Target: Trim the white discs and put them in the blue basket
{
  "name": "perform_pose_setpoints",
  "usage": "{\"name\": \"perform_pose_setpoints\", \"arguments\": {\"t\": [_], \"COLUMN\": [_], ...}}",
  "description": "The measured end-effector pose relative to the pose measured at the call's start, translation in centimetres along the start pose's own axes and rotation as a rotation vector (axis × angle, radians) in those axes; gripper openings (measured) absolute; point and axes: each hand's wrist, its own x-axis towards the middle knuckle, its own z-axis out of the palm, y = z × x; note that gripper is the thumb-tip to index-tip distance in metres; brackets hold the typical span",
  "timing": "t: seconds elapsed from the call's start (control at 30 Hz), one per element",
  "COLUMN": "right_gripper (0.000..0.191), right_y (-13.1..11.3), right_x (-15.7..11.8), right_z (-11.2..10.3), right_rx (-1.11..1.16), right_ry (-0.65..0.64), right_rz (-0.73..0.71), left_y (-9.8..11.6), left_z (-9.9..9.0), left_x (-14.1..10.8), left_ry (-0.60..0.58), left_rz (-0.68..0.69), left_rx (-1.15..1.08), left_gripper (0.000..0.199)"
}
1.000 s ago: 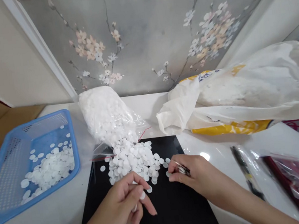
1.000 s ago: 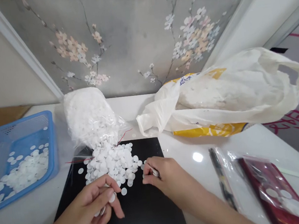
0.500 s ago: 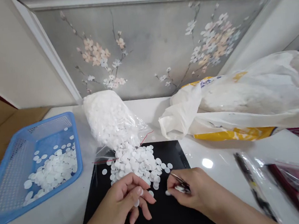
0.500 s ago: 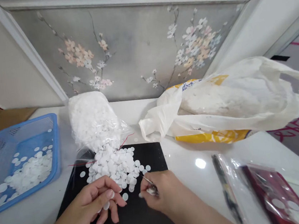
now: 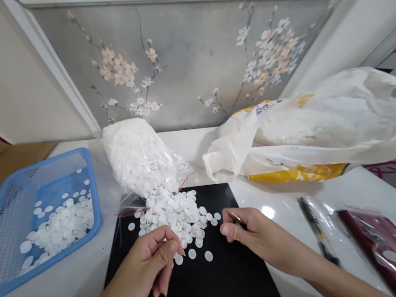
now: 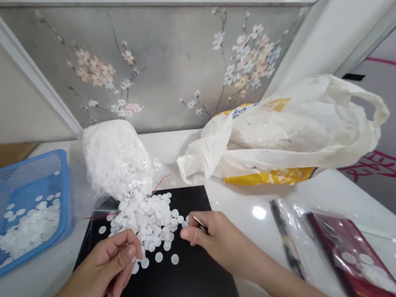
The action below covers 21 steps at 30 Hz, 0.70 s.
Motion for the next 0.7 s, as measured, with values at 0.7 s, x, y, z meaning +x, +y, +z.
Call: {"name": "perform_pose_setpoints", "arguments": {"t": [0.7], "right_gripper": [0.015], "right_y": [-0.7], "right_x": [-0.1], "right_z": [3.5], "right_rx": [-0.447], "right_ry": [-0.130], "right_rz": [0.107], "left_y": [-0.2], "left_z": [0.7], "left_x": [-0.3], "left_ry": [-0.069], "left_rz": [-0.018], "left_rx": [0.021], "left_gripper": [0.046]}}
